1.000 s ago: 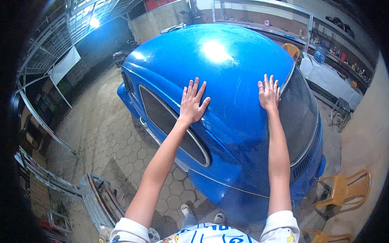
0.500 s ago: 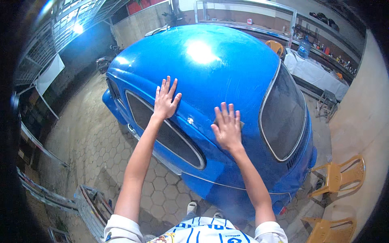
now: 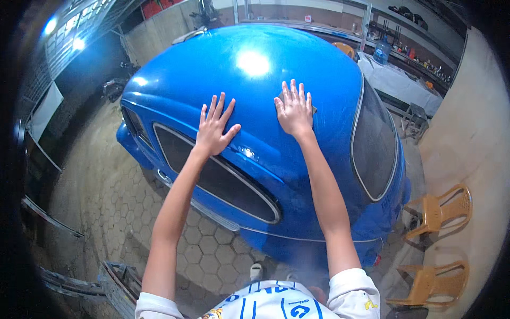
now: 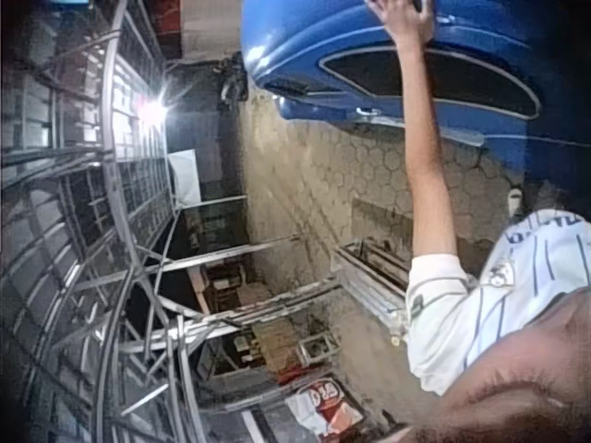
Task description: Sand the roof of a blue car using a piece of sandpaper.
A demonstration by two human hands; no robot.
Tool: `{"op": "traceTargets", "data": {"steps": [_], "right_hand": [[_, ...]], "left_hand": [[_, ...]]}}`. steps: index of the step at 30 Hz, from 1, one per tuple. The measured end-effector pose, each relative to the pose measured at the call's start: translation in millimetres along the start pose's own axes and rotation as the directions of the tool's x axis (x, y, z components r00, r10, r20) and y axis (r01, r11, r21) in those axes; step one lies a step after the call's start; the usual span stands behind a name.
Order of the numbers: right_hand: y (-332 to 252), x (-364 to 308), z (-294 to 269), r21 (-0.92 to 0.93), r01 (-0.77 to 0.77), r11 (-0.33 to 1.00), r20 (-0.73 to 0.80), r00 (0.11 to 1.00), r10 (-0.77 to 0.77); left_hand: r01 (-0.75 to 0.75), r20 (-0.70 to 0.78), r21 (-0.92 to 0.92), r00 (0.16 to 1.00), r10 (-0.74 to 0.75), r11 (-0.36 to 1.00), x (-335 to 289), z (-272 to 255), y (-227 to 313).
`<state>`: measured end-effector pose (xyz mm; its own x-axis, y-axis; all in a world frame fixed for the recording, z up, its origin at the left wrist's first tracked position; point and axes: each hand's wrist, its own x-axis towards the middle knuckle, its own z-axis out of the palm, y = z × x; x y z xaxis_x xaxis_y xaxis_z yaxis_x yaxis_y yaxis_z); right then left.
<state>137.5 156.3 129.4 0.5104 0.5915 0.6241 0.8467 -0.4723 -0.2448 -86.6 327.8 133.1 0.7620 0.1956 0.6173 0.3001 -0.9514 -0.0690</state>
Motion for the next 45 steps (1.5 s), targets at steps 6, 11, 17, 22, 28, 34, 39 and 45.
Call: {"op": "traceTargets", "data": {"steps": [6,11,17,22,28,34,39,45], "right_hand": [[-48.0,-109.3,-9.4,0.033,0.213,0.976,0.038,0.976,-0.215],[-51.4,-144.8,-1.2,-0.034,0.194,0.980,0.138,0.973,-0.188],[-104.9,-64.9,11.5,-0.093,0.279,0.956,0.080,0.959,-0.272],[-145.6,-20.9,42.5,-0.091,0.343,0.935,0.054,0.939,-0.339],[-119.7,-41.0,22.6,0.230,0.368,0.901,-0.016,0.927,-0.374],[-120.4,-44.1,19.1,-0.076,0.511,0.856,0.089,0.859,-0.505],[-133.6,25.5,37.0,-0.036,0.537,0.843,0.057,0.843,-0.535],[-96.0,52.6,32.2,-0.047,0.148,0.988,0.018,0.989,-0.147]], "left_hand": [[-0.089,0.008,-0.034,0.996,0.090,0.995,-3.4,-11.5,-40.2],[-0.096,-0.017,-0.083,0.995,0.095,0.992,-3.4,-6.1,-49.7],[0.028,-0.188,-0.280,0.979,-0.084,0.960,5.9,5.1,-48.2],[0.143,-0.176,-0.363,0.960,-0.219,0.921,2.4,8.3,-79.3],[0.166,-0.139,-0.179,0.972,-0.192,0.970,2.6,7.4,-75.0],[0.154,-0.161,-0.200,0.969,-0.188,0.968,5.5,9.8,-69.6],[0.190,-0.173,-0.284,0.954,-0.245,0.940,-1.5,4.7,-76.4],[0.143,-0.164,-0.260,0.968,-0.190,0.955,10.8,16.3,-63.6]]}}
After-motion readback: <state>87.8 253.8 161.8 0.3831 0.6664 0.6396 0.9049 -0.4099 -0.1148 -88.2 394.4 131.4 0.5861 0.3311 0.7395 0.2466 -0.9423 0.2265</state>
